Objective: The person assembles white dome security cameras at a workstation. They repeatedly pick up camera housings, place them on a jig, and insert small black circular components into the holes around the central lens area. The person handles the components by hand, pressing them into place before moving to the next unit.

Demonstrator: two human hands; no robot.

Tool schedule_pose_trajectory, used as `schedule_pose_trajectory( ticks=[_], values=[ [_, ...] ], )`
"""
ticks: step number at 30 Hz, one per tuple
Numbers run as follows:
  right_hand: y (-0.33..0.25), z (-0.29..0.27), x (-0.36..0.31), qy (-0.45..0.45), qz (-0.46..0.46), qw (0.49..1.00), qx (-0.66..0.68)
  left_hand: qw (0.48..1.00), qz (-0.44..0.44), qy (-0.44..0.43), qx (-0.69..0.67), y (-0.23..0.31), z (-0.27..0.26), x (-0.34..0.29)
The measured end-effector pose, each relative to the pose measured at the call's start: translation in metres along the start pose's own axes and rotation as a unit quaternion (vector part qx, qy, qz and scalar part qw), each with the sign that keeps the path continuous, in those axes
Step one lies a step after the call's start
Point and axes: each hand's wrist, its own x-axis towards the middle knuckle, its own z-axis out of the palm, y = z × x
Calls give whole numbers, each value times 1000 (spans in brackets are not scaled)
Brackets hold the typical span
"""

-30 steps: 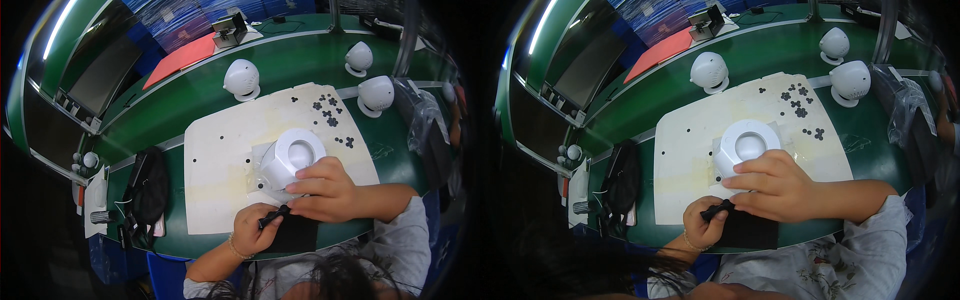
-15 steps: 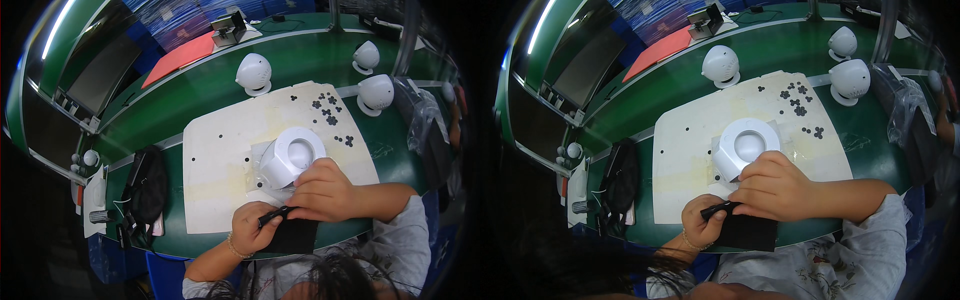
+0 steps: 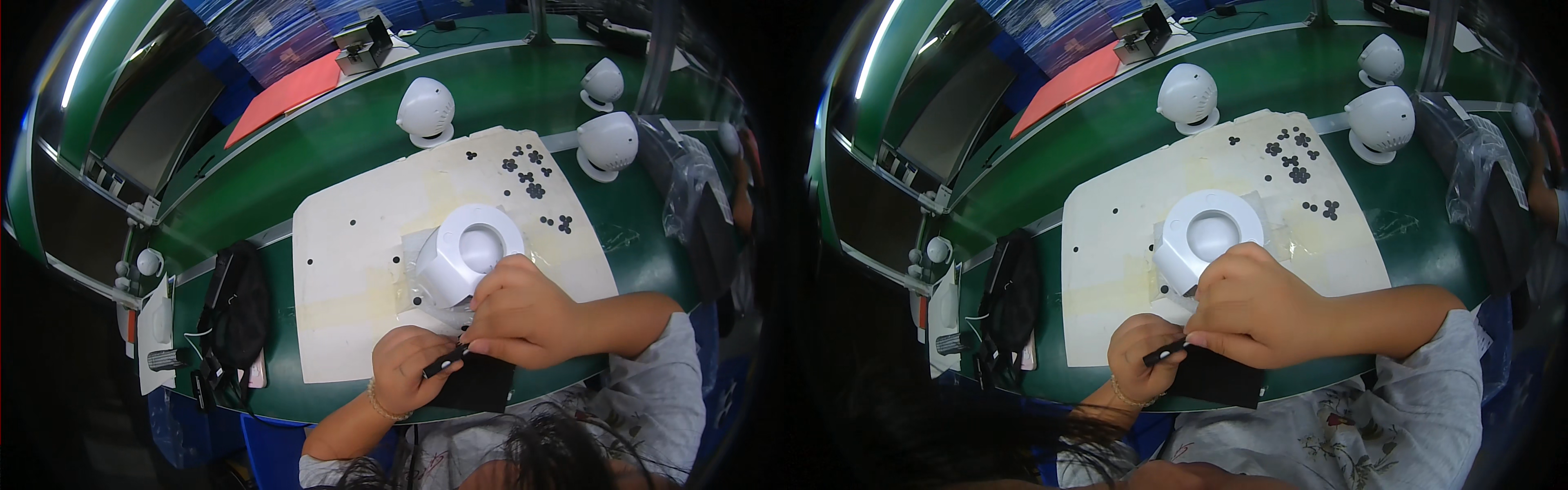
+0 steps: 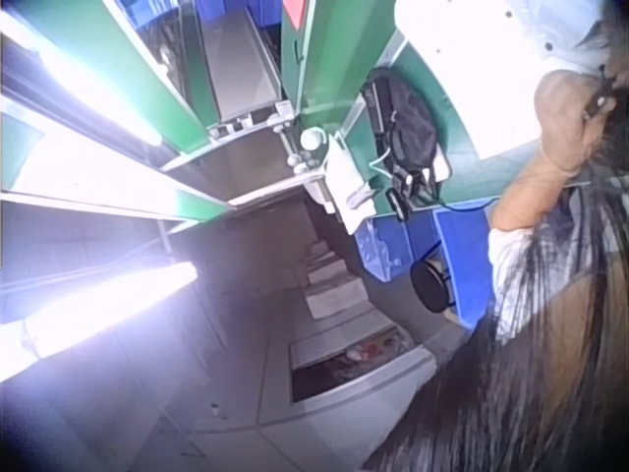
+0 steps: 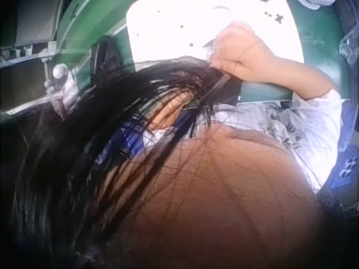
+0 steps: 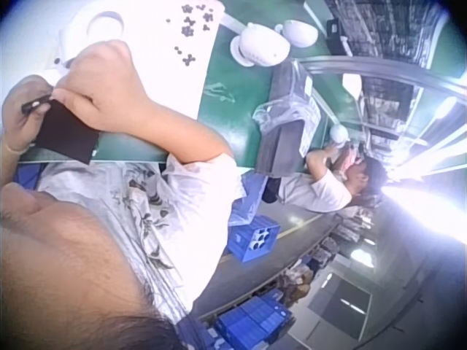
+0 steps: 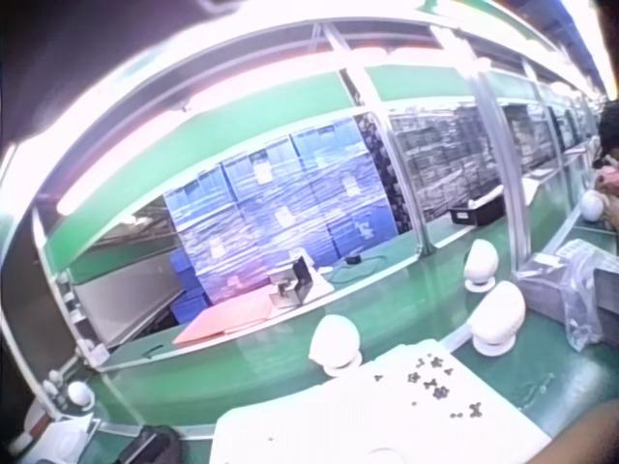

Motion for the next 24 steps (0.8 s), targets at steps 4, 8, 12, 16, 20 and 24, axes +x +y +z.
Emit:
schedule_pose_trajectory(
  ticks=[4, 8, 12, 16, 20, 24],
  values=[
    [1, -19, 3, -20, 84, 991, 105, 999, 22, 3, 23, -3, -1, -2],
    [-1, -25, 4, -19, 75, 989, 123, 999, 23, 4, 36, -2, -1, -1],
    [3, -27, 4, 5, 18, 998, 65, 998, 30, -4, 51, -3, 2, -1],
    [4, -26, -1, 40, 92, 989, 107, 998, 42, -6, 55, -4, 5, 0],
    [8, -28, 4, 21, 177, 978, 107, 997, 52, -18, 55, -6, 2, -2],
    [49, -36, 5, 65, 154, 985, -30, 997, 56, -14, 51, -9, 2, -5]
  ],
)
